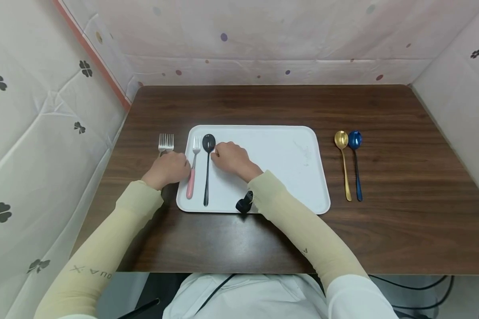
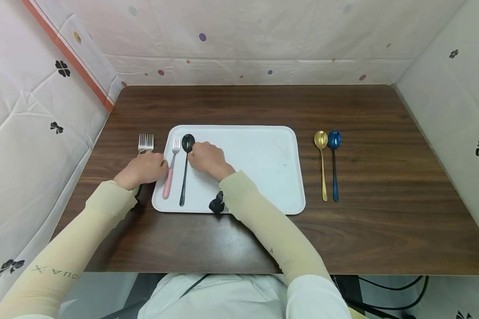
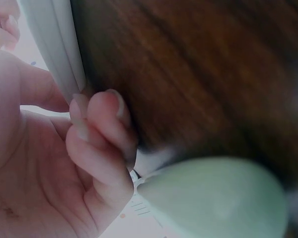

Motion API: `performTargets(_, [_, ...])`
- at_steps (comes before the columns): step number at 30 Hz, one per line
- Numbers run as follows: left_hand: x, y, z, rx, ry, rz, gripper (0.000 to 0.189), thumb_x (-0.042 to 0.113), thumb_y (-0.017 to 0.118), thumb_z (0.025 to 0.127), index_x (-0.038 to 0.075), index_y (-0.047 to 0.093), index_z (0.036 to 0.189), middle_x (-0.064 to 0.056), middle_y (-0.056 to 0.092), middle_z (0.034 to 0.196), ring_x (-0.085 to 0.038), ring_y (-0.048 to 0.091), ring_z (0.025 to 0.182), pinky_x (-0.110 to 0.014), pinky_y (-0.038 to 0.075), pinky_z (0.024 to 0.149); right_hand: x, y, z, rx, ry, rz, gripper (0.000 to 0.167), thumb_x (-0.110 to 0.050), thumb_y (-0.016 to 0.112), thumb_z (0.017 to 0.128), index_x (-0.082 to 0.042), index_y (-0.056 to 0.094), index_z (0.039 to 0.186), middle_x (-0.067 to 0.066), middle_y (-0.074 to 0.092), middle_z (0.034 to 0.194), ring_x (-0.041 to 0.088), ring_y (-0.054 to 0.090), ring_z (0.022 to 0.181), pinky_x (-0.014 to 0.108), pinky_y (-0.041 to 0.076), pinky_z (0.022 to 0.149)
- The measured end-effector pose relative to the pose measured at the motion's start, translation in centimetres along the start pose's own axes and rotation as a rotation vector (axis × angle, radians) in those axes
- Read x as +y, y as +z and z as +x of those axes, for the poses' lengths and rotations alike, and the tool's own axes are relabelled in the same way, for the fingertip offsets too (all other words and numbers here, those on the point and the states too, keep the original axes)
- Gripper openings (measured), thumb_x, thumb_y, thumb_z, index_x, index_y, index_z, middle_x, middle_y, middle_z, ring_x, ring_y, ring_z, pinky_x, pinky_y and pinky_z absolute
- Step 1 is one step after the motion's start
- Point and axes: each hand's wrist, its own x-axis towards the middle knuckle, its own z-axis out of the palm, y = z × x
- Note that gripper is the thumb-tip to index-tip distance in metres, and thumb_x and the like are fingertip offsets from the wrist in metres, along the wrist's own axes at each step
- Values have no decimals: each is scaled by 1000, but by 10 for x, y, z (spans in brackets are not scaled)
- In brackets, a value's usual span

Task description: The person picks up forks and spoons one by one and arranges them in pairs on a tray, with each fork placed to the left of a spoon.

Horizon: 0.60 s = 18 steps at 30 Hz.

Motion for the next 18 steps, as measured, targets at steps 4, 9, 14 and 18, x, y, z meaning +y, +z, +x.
performTargets(4, [0, 1, 0, 5, -1, -8, 36, 19, 39, 93, 6, 56, 64, -8, 47, 58, -22, 46, 53, -31, 35, 49, 6, -5, -4, 6, 3, 8, 38, -28, 45, 99, -15, 46, 63, -3, 42, 54, 12, 42, 52, 25, 32, 49])
performTargets(9, [2, 2, 0, 4, -3, -11, 37, 19, 38, 93, 7, 55, 63, -8, 46, 58, -21, 45, 52, -31, 34, 49, 14, -9, -8, 13, 15, 10, 39, -27, 45, 99, -15, 44, 62, -3, 40, 54, 12, 39, 52, 26, 30, 50])
performTargets(14, [1, 2, 2, 5, 0, -3, 36, 19, 38, 93, 6, 56, 64, -9, 48, 59, -22, 46, 54, -32, 36, 49, 22, -13, -10, 25, 24, -2, 38, -27, 45, 99, -15, 45, 63, -2, 41, 56, 13, 40, 53, 27, 31, 51])
performTargets(18, [1, 1, 2, 8, 4, 8, 36, 19, 38, 92, 6, 56, 65, -11, 51, 61, -23, 47, 55, -33, 37, 51, 27, -16, -11, 32, 31, -11, 38, -28, 45, 100, -14, 46, 64, -1, 42, 57, 14, 41, 55, 27, 32, 53])
